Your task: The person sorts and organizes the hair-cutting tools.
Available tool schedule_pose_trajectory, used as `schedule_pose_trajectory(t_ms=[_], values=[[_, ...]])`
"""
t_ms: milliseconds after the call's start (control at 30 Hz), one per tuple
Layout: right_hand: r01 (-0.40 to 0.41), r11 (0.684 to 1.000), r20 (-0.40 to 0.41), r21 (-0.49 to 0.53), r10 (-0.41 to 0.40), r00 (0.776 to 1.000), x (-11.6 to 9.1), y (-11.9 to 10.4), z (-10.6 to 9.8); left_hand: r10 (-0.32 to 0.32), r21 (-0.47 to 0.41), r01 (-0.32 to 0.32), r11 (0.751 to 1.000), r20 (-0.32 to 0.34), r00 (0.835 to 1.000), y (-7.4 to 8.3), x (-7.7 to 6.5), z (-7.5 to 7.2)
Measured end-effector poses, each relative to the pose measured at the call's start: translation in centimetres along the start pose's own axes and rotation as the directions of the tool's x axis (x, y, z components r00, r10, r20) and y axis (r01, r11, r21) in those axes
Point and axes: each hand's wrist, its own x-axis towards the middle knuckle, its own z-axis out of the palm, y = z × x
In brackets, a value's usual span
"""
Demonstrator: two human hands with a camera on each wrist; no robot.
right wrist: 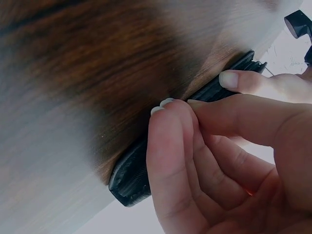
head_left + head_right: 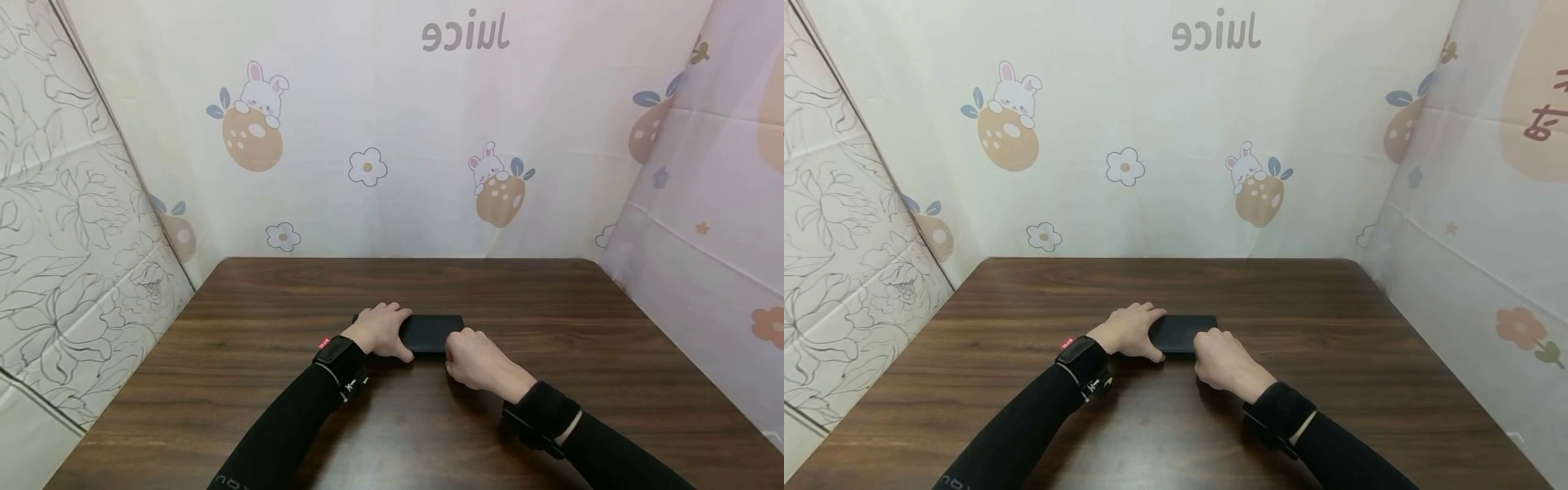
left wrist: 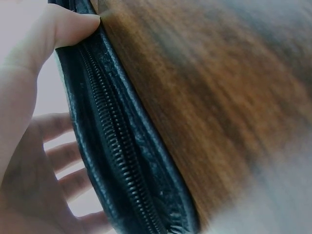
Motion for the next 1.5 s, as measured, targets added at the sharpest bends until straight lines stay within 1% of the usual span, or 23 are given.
schedule_pose_trajectory(t_ms=[233, 400, 567, 800, 1133, 1333, 1500], values=[[0.034, 0.999, -0.004, 0.004, -0.034, 0.999, 0.3, -0.3, 0.2, -0.002, -0.003, 0.002, 1.000, 0.002, 1.000, 0.2, 0.0, -0.1], [0.031, 0.999, 0.006, 0.017, -0.031, 0.999, 0.4, -0.5, 0.2, -0.010, -0.005, 0.010, 1.000, 0.005, 1.000, 0.3, -0.2, -0.1], [0.037, 0.999, 0.000, 0.010, -0.037, 0.999, 0.4, -0.8, 0.3, -0.014, -0.007, 0.014, 1.000, 0.002, 1.000, 0.3, -0.2, -0.1], [0.036, 0.999, 0.003, 0.005, -0.036, 0.999, 0.6, -1.1, 0.5, -0.018, -0.007, 0.018, 1.000, 0.017, 1.000, 0.4, -0.1, -0.2], [0.032, 0.999, 0.010, 0.016, -0.032, 0.999, 0.9, -1.4, 0.5, -0.021, 0.003, 0.020, 1.000, 0.007, 1.000, 0.2, -0.2, 0.0], [0.054, 0.998, 0.008, 0.036, -0.054, 0.998, 1.1, -1.8, 0.6, -0.023, 0.003, 0.023, 1.000, 0.011, 1.000, 0.3, -0.1, 0.0], [0.075, 0.997, -0.002, 0.029, -0.075, 0.997, 1.2, -2.0, 0.7, -0.023, 0.002, 0.023, 1.000, 0.011, 1.000, 0.3, -0.1, -0.1]])
